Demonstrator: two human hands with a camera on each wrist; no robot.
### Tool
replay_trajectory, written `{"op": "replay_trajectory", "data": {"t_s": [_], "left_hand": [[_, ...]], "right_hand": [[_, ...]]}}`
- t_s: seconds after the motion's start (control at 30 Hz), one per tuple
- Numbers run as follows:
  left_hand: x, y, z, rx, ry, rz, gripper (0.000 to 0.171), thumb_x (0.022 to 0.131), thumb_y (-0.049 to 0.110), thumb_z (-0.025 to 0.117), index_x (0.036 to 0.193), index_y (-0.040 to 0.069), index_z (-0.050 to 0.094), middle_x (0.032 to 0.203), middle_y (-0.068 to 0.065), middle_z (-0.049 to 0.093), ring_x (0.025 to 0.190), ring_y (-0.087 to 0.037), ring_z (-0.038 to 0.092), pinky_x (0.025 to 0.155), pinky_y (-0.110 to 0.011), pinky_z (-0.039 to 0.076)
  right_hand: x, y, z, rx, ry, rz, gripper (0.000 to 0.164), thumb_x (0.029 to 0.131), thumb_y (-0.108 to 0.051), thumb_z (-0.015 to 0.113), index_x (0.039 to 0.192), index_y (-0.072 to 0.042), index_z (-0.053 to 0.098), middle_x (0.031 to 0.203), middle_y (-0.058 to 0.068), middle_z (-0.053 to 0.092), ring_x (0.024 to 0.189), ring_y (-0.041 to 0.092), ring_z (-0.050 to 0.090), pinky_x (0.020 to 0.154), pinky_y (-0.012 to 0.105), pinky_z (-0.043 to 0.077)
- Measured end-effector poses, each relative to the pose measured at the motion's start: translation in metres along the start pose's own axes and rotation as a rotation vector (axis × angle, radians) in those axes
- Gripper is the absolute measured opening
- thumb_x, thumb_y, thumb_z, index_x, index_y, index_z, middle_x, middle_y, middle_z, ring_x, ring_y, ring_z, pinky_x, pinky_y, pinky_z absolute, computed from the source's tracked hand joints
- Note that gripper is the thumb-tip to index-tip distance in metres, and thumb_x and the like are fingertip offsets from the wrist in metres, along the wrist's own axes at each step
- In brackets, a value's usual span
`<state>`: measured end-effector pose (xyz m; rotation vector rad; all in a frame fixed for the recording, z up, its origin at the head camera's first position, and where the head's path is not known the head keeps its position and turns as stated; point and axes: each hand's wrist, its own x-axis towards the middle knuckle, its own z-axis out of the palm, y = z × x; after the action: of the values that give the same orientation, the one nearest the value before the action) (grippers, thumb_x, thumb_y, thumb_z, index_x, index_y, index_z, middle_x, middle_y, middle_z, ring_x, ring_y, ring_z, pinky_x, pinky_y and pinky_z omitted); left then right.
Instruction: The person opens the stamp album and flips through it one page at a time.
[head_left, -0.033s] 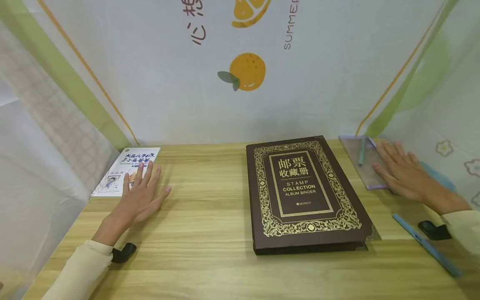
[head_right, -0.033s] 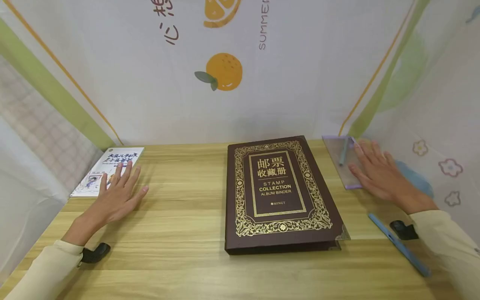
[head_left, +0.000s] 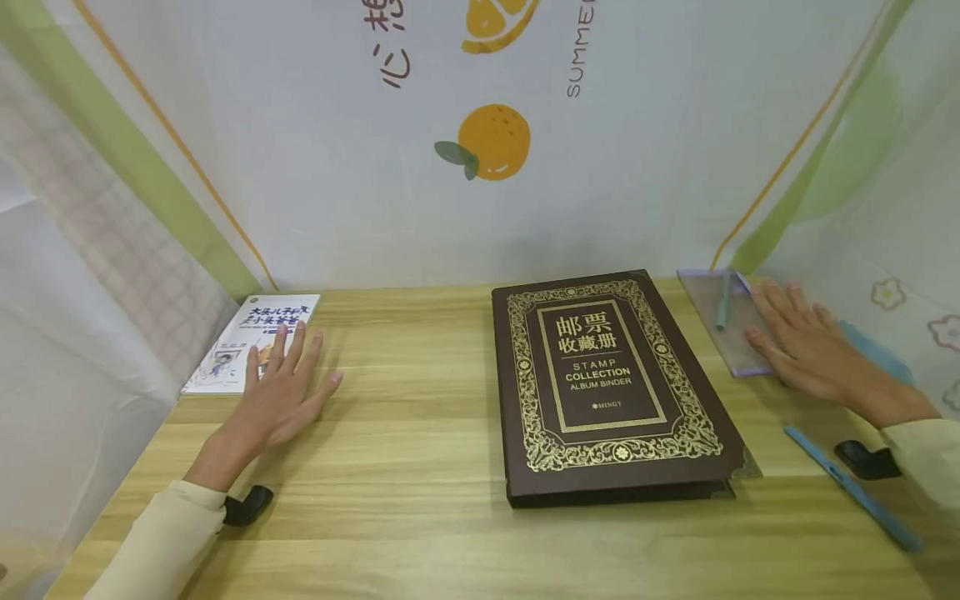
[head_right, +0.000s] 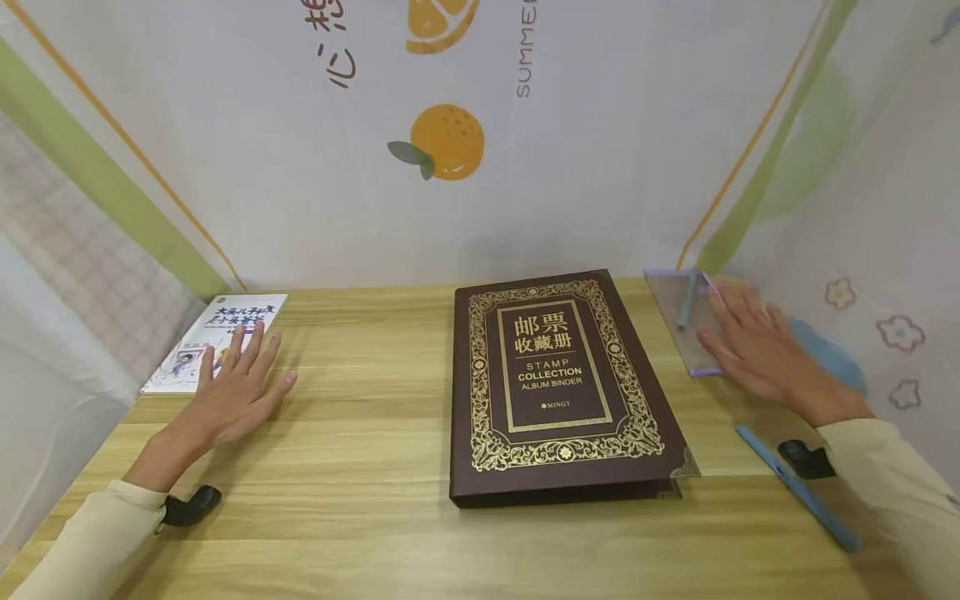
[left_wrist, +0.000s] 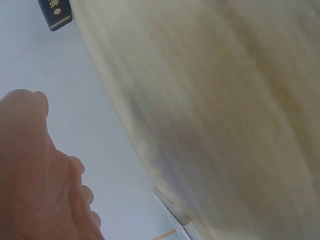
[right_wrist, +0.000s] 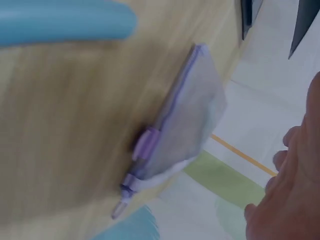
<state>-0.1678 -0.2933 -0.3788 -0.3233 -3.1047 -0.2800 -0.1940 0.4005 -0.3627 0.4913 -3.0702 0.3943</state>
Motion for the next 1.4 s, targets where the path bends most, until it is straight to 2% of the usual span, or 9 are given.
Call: {"op": "replay_trajectory", "data": {"t_s": [0.13, 0.3, 0.4, 0.47, 0.53, 0.7, 0.8, 1.1, 1.4], "left_hand": [[-0.002, 0.007, -0.004, -0.003, -0.021, 0.015, 0.082, 0.106, 0.060, 0.027, 0.163, 0.008, 0.002, 0.168, -0.012, -0.018, 0.154, -0.041, -0.020, 0.116, -0.073, -0.013], [0.000, 0.034, -0.006, -0.032, -0.061, 0.107, 0.083, 0.106, 0.059, 0.031, 0.163, 0.009, -0.003, 0.169, -0.011, -0.015, 0.156, -0.037, -0.016, 0.119, -0.068, -0.012], [0.004, 0.061, -0.005, -0.042, -0.086, 0.194, 0.085, 0.104, 0.061, 0.034, 0.163, 0.014, -0.005, 0.170, -0.007, -0.013, 0.158, -0.034, -0.012, 0.122, -0.064, -0.009], [0.005, 0.079, -0.005, -0.040, -0.101, 0.252, 0.087, 0.103, 0.064, 0.035, 0.163, 0.016, -0.006, 0.170, -0.004, -0.013, 0.159, -0.031, -0.010, 0.124, -0.062, -0.007], [0.007, 0.096, -0.005, -0.032, -0.109, 0.309, 0.088, 0.102, 0.066, 0.035, 0.164, 0.017, -0.005, 0.171, -0.002, -0.011, 0.159, -0.029, -0.009, 0.125, -0.060, -0.005], [0.010, 0.130, -0.003, -0.013, -0.139, 0.424, 0.089, 0.100, 0.071, 0.030, 0.163, 0.019, -0.006, 0.170, 0.003, -0.013, 0.159, -0.023, -0.008, 0.127, -0.057, -0.001], [0.011, 0.145, -0.002, -0.004, -0.162, 0.462, 0.089, 0.099, 0.074, 0.028, 0.162, 0.023, -0.009, 0.169, 0.008, -0.016, 0.159, -0.019, -0.011, 0.128, -0.054, -0.002], [0.008, 0.176, 0.010, 0.033, -0.196, 0.584, 0.094, 0.098, 0.075, 0.032, 0.164, 0.017, 0.001, 0.172, 0.000, -0.008, 0.157, -0.018, -0.014, 0.128, -0.049, -0.003], [-0.005, 0.195, 0.022, 0.029, -0.248, 0.697, 0.094, 0.098, 0.074, 0.033, 0.164, 0.017, -0.002, 0.171, -0.001, -0.008, 0.159, -0.025, -0.005, 0.128, -0.050, 0.007]], "right_hand": [[0.000, -0.002, 0.000, 0.054, -0.007, -0.008, 0.065, 0.111, -0.030, 0.024, 0.161, -0.005, -0.010, 0.167, 0.021, -0.016, 0.150, 0.036, -0.031, 0.117, 0.066, -0.020], [0.005, -0.015, -0.002, 0.314, -0.003, -0.046, 0.062, 0.112, -0.025, 0.022, 0.161, -0.002, -0.008, 0.166, 0.026, -0.012, 0.153, 0.046, -0.017, 0.125, 0.051, -0.014], [0.010, -0.029, -0.003, 0.449, -0.072, -0.023, 0.062, 0.113, -0.031, 0.020, 0.162, -0.007, -0.008, 0.167, 0.024, -0.010, 0.151, 0.055, -0.005, 0.124, 0.061, -0.002], [0.013, -0.038, -0.001, 0.503, -0.117, -0.022, 0.062, 0.113, -0.033, 0.019, 0.162, -0.006, -0.008, 0.167, 0.025, -0.008, 0.149, 0.060, -0.001, 0.115, 0.074, 0.006], [0.016, -0.045, 0.002, 0.507, -0.137, -0.028, 0.062, 0.113, -0.034, 0.019, 0.162, -0.005, -0.006, 0.167, 0.028, -0.003, 0.147, 0.062, 0.007, 0.110, 0.078, 0.014], [0.019, -0.056, 0.009, 0.441, -0.144, -0.018, 0.063, 0.112, -0.039, 0.021, 0.163, -0.006, 0.003, 0.166, 0.028, 0.010, 0.145, 0.061, 0.021, 0.108, 0.075, 0.026], [0.020, -0.060, 0.013, 0.407, -0.150, -0.015, 0.062, 0.112, -0.040, 0.022, 0.163, -0.006, 0.008, 0.165, 0.028, 0.015, 0.143, 0.060, 0.026, 0.108, 0.074, 0.028], [0.023, -0.067, 0.016, 0.462, -0.200, 0.040, 0.068, 0.111, -0.046, 0.029, 0.164, -0.011, 0.005, 0.166, 0.028, 0.013, 0.148, 0.057, 0.019, 0.111, 0.074, 0.024], [0.029, -0.075, 0.015, 0.557, -0.224, 0.061, 0.076, 0.109, -0.048, 0.037, 0.163, -0.012, -0.002, 0.166, 0.030, 0.011, 0.150, 0.053, 0.018, 0.116, 0.069, 0.021]]}}
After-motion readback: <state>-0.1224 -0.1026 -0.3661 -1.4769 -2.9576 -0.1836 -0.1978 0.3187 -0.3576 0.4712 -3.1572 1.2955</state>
